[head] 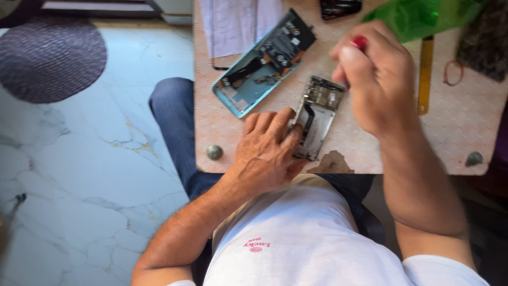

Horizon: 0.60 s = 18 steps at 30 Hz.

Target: The person disassembles a smartphone by using a yellow utility knife to pry components and a red screwdriver to remove screws. They detach the motherboard from the phone's frame and place it on the table.

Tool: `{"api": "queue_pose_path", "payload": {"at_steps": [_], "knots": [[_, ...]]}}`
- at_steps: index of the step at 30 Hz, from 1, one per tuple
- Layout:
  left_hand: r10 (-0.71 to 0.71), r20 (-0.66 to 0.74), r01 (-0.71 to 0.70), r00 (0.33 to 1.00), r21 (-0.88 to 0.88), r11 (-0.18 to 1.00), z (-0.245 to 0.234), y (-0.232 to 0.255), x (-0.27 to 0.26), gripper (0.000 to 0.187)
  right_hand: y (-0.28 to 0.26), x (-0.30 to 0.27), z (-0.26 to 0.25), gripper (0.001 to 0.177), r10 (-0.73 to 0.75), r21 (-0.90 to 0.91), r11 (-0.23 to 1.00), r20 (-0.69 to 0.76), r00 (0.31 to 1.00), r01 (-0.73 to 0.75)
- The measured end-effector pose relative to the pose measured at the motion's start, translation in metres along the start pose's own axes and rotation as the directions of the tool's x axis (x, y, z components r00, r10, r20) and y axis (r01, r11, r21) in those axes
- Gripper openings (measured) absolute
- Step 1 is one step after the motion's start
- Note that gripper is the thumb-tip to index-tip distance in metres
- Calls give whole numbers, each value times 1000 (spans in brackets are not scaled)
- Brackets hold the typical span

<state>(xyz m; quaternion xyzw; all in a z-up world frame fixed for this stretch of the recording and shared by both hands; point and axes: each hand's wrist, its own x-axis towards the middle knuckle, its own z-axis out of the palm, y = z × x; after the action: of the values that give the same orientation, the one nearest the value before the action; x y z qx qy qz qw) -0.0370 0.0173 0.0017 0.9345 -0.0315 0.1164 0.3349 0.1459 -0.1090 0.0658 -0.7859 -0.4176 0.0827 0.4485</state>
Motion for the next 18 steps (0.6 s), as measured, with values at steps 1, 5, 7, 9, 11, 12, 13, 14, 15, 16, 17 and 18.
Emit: {"api": "queue_pose_path", "payload": {"at_steps": [1, 5, 7, 9, 11, 12, 13, 14, 15, 16, 17, 18], "knots": [[1, 18, -1, 1000, 4, 1000, 0, 0, 2, 67, -4, -9, -12, 19, 66, 98, 993, 26, 997, -68], [9, 31, -9, 999, 27, 1000, 8, -2, 6, 70, 12, -43, -37, 27, 89, 117, 989, -4, 996, -88], [-16, 70, 16, 997, -6, 1000, 6, 0, 6, 69, 25, -58, -42, 28, 128, 350, 930, -19, 992, -113], [-26, 81, 28, 996, -13, 1000, 5, 2, 10, 70, 36, -70, -43, 26, 104, 452, 888, -26, 994, -81], [-32, 72, 32, 997, 2, 999, 5, 4, 12, 70, 45, -80, -39, 25, 81, 446, 894, -52, 995, -50], [-29, 76, 29, 997, -4, 1000, 6, 4, 12, 69, 49, -84, -36, 25, 83, 417, 908, -76, 994, -44], [-26, 80, 27, 996, -10, 1000, 6, 3, 12, 69, 53, -87, -35, 26, 68, 375, 927, -114, 991, -20], [-23, 83, 24, 996, -15, 1000, 6, 3, 12, 69, 55, -89, -33, 27, 53, 330, 944, -152, 987, 0], [-15, 82, 16, 997, -13, 1000, 7, 3, 12, 69, 59, -89, -30, 29, 18, 266, 963, -202, 979, 37], [-7, 81, 8, 997, -11, 1000, 7, 2, 11, 70, 60, -89, -27, 31, -2, 230, 971, -233, 972, 57], [3, 78, -2, 997, -9, 1000, 8, 2, 11, 70, 61, -90, -26, 33, -24, 191, 979, -265, 964, 77], [2, 81, -1, 997, -12, 1000, 8, 2, 11, 71, 61, -90, -24, 34, -28, 183, 980, -281, 959, 82]]}}
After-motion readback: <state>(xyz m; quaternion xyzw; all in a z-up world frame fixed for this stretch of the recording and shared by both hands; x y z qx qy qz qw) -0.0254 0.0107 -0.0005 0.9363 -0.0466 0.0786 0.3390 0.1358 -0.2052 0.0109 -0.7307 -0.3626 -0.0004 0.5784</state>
